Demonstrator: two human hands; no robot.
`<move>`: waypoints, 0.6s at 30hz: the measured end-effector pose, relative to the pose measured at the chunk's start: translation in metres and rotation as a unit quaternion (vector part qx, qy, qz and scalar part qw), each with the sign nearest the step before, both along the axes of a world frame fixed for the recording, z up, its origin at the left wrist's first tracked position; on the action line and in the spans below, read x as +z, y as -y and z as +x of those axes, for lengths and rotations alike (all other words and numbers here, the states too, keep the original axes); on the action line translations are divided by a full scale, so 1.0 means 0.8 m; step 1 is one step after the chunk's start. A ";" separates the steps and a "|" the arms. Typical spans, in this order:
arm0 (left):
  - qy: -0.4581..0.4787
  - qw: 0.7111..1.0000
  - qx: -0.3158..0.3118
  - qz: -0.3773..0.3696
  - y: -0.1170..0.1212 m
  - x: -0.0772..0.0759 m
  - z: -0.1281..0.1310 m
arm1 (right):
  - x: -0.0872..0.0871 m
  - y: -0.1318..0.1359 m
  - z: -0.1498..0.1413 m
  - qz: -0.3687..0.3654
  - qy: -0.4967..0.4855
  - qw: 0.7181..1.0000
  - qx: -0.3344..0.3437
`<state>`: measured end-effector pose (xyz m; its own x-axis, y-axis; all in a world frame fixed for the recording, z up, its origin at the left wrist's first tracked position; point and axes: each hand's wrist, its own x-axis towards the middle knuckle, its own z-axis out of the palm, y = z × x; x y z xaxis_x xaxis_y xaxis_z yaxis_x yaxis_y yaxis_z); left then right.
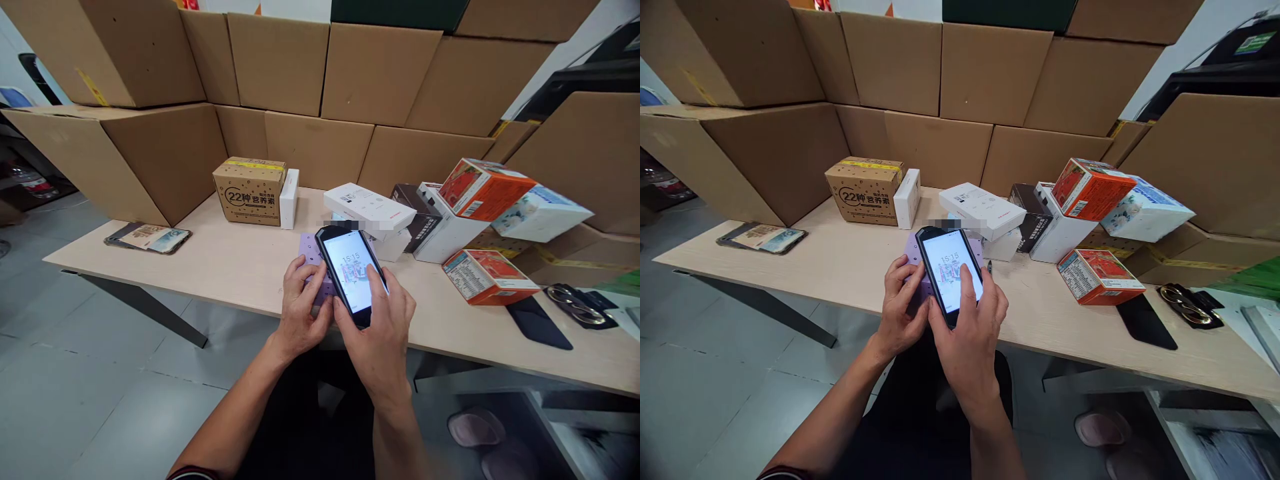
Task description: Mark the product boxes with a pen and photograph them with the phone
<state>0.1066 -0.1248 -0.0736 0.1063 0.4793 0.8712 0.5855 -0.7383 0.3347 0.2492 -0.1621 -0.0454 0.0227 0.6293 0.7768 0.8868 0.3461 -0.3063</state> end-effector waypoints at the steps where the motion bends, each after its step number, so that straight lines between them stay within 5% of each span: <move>1: -0.001 1.000 0.001 0.001 0.000 0.000 0.000 | 0.000 0.000 0.000 0.001 0.003 1.000 -0.001; 18: -0.015 0.999 0.028 0.006 -0.001 -0.003 0.001 | -0.001 0.000 -0.001 -0.003 0.003 1.000 -0.005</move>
<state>0.1072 -0.1243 -0.0757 0.1060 0.4755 0.8733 0.6358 -0.7076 0.3082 0.2481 -0.1625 -0.0461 0.0255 0.6339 0.7730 0.8920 0.3346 -0.3038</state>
